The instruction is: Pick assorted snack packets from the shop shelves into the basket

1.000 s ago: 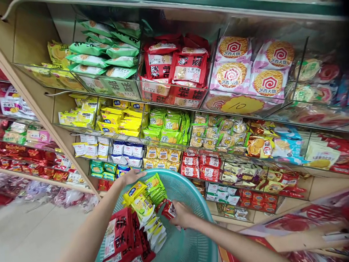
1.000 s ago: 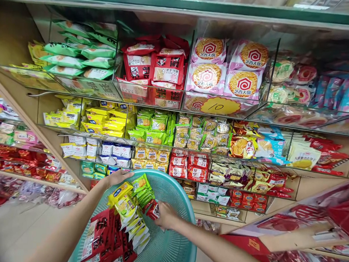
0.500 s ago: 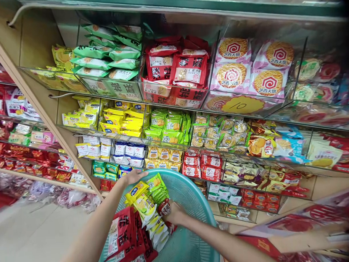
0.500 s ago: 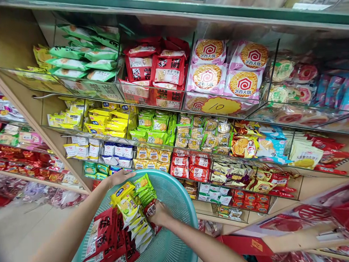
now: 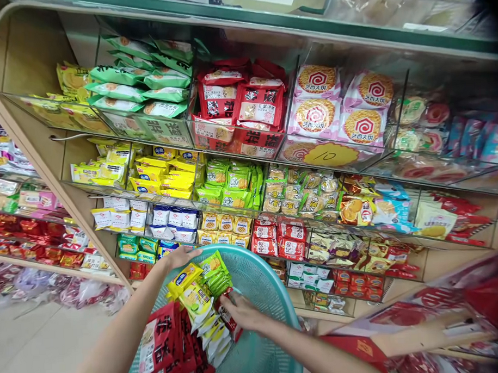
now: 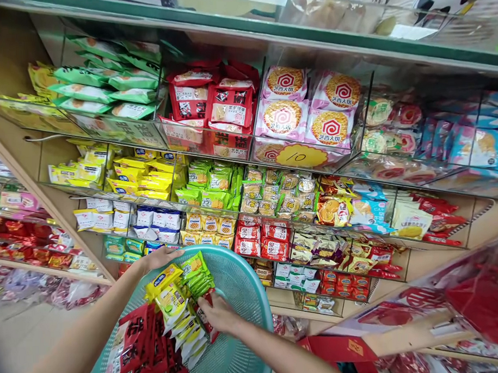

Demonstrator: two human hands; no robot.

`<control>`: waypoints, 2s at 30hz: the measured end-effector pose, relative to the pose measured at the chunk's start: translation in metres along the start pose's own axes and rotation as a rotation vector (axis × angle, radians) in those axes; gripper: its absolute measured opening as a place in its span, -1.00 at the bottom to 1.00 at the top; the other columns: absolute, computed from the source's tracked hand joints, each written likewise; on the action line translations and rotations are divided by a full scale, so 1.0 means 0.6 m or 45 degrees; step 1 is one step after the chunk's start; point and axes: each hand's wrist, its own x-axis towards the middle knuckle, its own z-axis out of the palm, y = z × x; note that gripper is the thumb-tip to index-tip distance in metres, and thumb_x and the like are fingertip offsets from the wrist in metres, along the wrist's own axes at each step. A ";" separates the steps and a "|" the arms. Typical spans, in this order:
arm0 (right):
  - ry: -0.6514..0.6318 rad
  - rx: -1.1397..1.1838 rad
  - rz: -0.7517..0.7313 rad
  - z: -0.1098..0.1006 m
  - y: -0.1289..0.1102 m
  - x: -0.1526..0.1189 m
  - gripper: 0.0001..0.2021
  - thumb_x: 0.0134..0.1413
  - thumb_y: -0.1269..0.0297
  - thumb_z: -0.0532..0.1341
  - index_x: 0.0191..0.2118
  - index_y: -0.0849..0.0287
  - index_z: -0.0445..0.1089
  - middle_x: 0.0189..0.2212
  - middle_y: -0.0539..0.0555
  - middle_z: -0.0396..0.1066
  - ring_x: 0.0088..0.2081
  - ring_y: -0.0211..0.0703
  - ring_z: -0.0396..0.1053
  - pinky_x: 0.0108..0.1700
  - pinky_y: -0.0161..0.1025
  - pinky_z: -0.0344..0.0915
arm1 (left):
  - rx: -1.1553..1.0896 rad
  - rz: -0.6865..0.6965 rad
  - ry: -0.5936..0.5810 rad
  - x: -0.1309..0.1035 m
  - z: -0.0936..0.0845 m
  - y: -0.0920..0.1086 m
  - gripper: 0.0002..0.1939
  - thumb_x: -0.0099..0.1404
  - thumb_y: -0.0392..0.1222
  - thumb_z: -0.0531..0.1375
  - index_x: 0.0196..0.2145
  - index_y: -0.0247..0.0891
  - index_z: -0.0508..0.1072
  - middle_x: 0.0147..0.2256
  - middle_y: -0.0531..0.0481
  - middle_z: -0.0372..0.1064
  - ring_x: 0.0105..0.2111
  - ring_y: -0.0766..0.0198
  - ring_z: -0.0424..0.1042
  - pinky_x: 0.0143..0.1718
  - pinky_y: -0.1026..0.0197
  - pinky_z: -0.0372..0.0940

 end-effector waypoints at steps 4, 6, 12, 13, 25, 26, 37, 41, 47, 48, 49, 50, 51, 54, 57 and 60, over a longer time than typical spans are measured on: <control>0.370 -0.375 -0.375 -0.093 -0.009 0.005 -0.60 0.16 0.07 -0.09 -0.01 0.14 0.24 -0.07 0.13 0.31 -0.03 -0.08 0.23 0.01 -0.13 0.14 | -0.004 -0.008 -0.012 -0.007 0.000 0.008 -0.38 -0.13 0.28 0.18 -0.28 -0.29 0.50 -0.24 -0.04 0.48 -0.18 0.07 0.40 -0.19 0.24 0.23; 0.544 -0.634 -0.547 -0.154 -0.004 0.013 -0.65 0.19 0.19 -0.12 0.01 0.10 0.22 -0.08 0.11 0.30 -0.04 -0.08 0.22 0.02 -0.08 0.12 | -0.004 -0.022 -0.008 -0.009 0.000 0.008 -0.37 -0.12 0.27 0.18 -0.25 -0.30 0.49 -0.24 -0.04 0.48 -0.17 0.07 0.39 -0.18 0.23 0.23; 0.664 -1.212 -0.623 -0.262 0.036 0.044 -0.55 0.08 0.37 0.04 0.12 0.13 0.05 -0.08 0.18 0.24 -0.06 0.00 0.15 -0.05 -0.04 0.13 | -0.036 0.028 -0.039 0.001 -0.001 -0.009 -0.42 -0.09 0.27 0.16 -0.30 -0.29 0.51 -0.25 -0.03 0.48 -0.17 0.08 0.39 -0.17 0.23 0.23; 0.641 -1.244 -0.632 -0.265 0.040 0.047 -0.52 0.06 0.36 0.06 0.14 0.13 0.02 -0.09 0.17 0.24 -0.07 -0.01 0.15 -0.05 -0.04 0.12 | -0.037 0.033 -0.038 0.003 -0.002 -0.011 -0.42 -0.10 0.27 0.17 -0.32 -0.29 0.51 -0.26 -0.02 0.49 -0.17 0.07 0.39 -0.17 0.23 0.23; 0.578 -1.280 -0.560 -0.251 0.052 0.064 -0.32 -0.03 0.35 0.16 0.20 0.07 -0.14 -0.08 0.15 0.22 -0.06 -0.03 0.13 0.00 -0.05 0.04 | -0.132 0.006 -0.030 -0.003 0.002 -0.003 -0.45 -0.14 0.28 0.19 -0.40 -0.29 0.52 -0.35 -0.05 0.50 -0.27 0.08 0.43 -0.25 0.21 0.28; 0.570 -1.267 -0.552 -0.252 0.054 0.065 -0.32 -0.03 0.35 0.16 0.20 0.06 -0.15 -0.09 0.14 0.22 -0.06 -0.04 0.14 0.00 -0.06 0.04 | -0.138 0.002 -0.022 -0.003 0.003 -0.003 -0.44 -0.14 0.29 0.19 -0.42 -0.29 0.52 -0.37 -0.06 0.51 -0.29 0.09 0.44 -0.27 0.20 0.28; 0.518 -1.093 -0.464 -0.257 0.060 0.071 -0.41 0.03 0.31 0.09 0.19 0.03 -0.11 -0.07 0.15 0.22 -0.05 0.00 0.16 0.01 0.04 0.01 | -0.066 0.013 -0.009 -0.005 0.001 0.000 -0.43 -0.13 0.31 0.17 -0.39 -0.26 0.52 -0.32 0.00 0.50 -0.21 0.07 0.40 -0.19 0.21 0.25; 0.518 -1.104 -0.524 -0.259 0.058 0.067 -0.42 0.03 0.32 0.07 0.18 0.05 -0.09 -0.09 0.14 0.24 -0.07 -0.03 0.15 -0.02 0.00 0.05 | -0.057 0.003 -0.033 -0.002 0.001 -0.004 -0.40 -0.11 0.33 0.14 -0.39 -0.28 0.52 -0.34 -0.04 0.50 -0.25 0.07 0.42 -0.22 0.21 0.26; 0.570 -1.128 -0.589 -0.262 0.066 0.066 -0.45 0.02 0.37 0.04 0.17 0.08 -0.06 -0.10 0.13 0.25 -0.10 -0.06 0.15 -0.03 -0.04 0.06 | 0.027 -0.036 0.056 -0.001 -0.002 -0.002 -0.30 -0.16 0.36 0.13 -0.29 -0.31 0.50 -0.24 -0.09 0.47 -0.12 0.00 0.36 -0.15 0.18 0.21; 0.574 -1.153 -0.612 -0.262 0.067 0.066 -0.45 0.02 0.38 0.04 0.17 0.09 -0.05 -0.10 0.14 0.25 -0.09 -0.06 0.15 -0.03 -0.05 0.06 | 0.037 -0.037 0.054 -0.001 -0.003 -0.001 -0.29 -0.16 0.37 0.13 -0.28 -0.32 0.49 -0.22 -0.10 0.47 -0.11 0.00 0.35 -0.14 0.18 0.21; 0.579 -1.179 -0.635 -0.262 0.067 0.066 -0.45 0.02 0.39 0.03 0.17 0.10 -0.05 -0.10 0.14 0.25 -0.09 -0.06 0.15 -0.04 -0.06 0.07 | 0.043 -0.036 0.050 -0.002 -0.003 0.000 -0.29 -0.15 0.37 0.12 -0.27 -0.32 0.49 -0.21 -0.10 0.46 -0.10 0.01 0.34 -0.12 0.18 0.20; 0.586 -1.204 -0.653 -0.262 0.067 0.066 -0.45 0.02 0.40 0.03 0.17 0.12 -0.05 -0.11 0.15 0.25 -0.09 -0.06 0.15 -0.05 -0.07 0.07 | 0.044 -0.036 0.043 -0.002 -0.003 0.001 -0.29 -0.14 0.37 0.11 -0.27 -0.33 0.49 -0.20 -0.09 0.45 -0.09 0.02 0.34 -0.11 0.19 0.19; 0.591 -1.227 -0.668 -0.261 0.067 0.066 -0.45 0.02 0.41 0.03 0.17 0.13 -0.04 -0.11 0.15 0.25 -0.10 -0.06 0.15 -0.05 -0.07 0.06 | 0.041 -0.033 0.038 -0.001 -0.003 0.001 -0.29 -0.13 0.38 0.10 -0.28 -0.33 0.48 -0.19 -0.09 0.45 -0.10 0.03 0.34 -0.11 0.20 0.19; 0.614 -1.277 -0.690 -0.260 0.063 0.066 -0.46 0.03 0.40 0.03 0.17 0.14 -0.03 -0.14 0.15 0.26 -0.12 -0.06 0.16 -0.02 -0.06 0.04 | 0.030 -0.041 0.034 0.001 -0.003 -0.002 -0.29 -0.13 0.37 0.12 -0.27 -0.32 0.48 -0.18 -0.08 0.45 -0.09 0.04 0.34 -0.11 0.21 0.19; 0.620 -1.304 -0.703 -0.260 0.061 0.065 -0.46 0.04 0.39 0.03 0.18 0.13 -0.04 -0.16 0.15 0.27 -0.14 -0.06 0.17 0.00 -0.04 0.02 | 0.023 -0.043 0.029 0.004 -0.004 -0.006 -0.29 -0.15 0.36 0.14 -0.25 -0.33 0.48 -0.19 -0.10 0.45 -0.09 0.02 0.34 -0.12 0.19 0.19; 0.629 -1.289 -0.707 -0.260 0.062 0.064 -0.46 0.05 0.38 0.03 0.18 0.14 -0.04 -0.15 0.14 0.27 -0.13 -0.06 0.18 -0.01 -0.05 0.05 | 0.009 -0.047 0.049 0.002 -0.004 -0.005 -0.27 -0.16 0.36 0.15 -0.24 -0.34 0.48 -0.18 -0.12 0.45 -0.10 0.01 0.34 -0.12 0.19 0.19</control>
